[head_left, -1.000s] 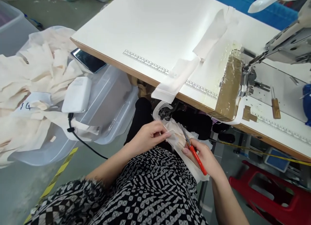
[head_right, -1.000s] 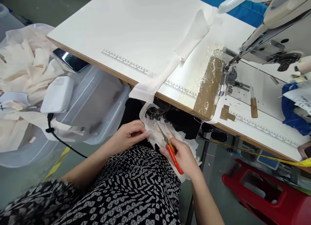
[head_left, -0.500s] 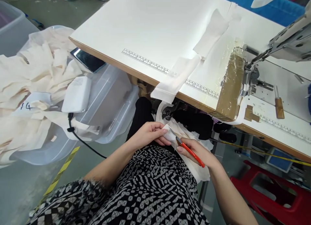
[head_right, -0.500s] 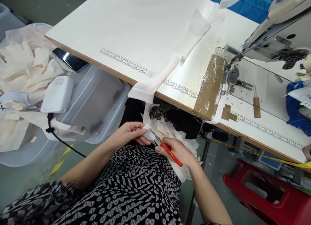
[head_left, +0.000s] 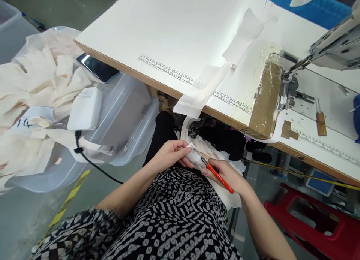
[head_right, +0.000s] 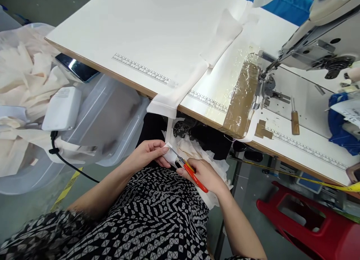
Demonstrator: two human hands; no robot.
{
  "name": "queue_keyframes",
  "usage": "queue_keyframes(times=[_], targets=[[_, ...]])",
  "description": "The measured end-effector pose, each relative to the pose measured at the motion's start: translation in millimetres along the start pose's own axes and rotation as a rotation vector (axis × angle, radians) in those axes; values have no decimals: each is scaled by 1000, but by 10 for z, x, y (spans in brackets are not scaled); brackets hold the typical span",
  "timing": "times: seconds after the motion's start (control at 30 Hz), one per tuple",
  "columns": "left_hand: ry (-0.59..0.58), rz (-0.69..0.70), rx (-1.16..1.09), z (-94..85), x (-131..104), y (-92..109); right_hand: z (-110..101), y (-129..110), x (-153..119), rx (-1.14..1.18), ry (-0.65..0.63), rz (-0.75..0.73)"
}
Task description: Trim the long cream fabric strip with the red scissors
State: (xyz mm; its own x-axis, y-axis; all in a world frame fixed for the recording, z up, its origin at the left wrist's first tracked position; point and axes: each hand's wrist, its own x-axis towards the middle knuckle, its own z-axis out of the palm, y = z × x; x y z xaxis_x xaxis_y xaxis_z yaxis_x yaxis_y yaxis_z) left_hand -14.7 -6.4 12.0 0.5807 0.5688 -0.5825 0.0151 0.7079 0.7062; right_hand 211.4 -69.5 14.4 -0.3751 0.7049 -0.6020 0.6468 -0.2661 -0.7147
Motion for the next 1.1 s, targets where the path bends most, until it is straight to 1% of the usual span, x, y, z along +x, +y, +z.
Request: queue_keyframes(times=[0.13,0.27,0.37,0.53,0.77,0.9,1.0,1.1], targets=[[-2,8,4,3,-4,-3,46,-13,-12,-87,56,7],[-5,11,7,6,-5,-6,97,-35,-17,-209,152,14],[-8,16,11,4,-10,-16,124,-39,-32,-234,197,6],[-14,23,8,0,-21,-27,119,-53,-65,-259,202,22],[-33,0,28,15,-35,17,61,-149,-27,-423,205,11],[-36,4,19,13,-48,25,92,-156,-13,-409,224,-2],[-44,-5,20,15,-53,14,102,-121,-32,-344,239,3],[-50,-10,31,14,-43,-5,59,-59,-65,-257,240,33]])
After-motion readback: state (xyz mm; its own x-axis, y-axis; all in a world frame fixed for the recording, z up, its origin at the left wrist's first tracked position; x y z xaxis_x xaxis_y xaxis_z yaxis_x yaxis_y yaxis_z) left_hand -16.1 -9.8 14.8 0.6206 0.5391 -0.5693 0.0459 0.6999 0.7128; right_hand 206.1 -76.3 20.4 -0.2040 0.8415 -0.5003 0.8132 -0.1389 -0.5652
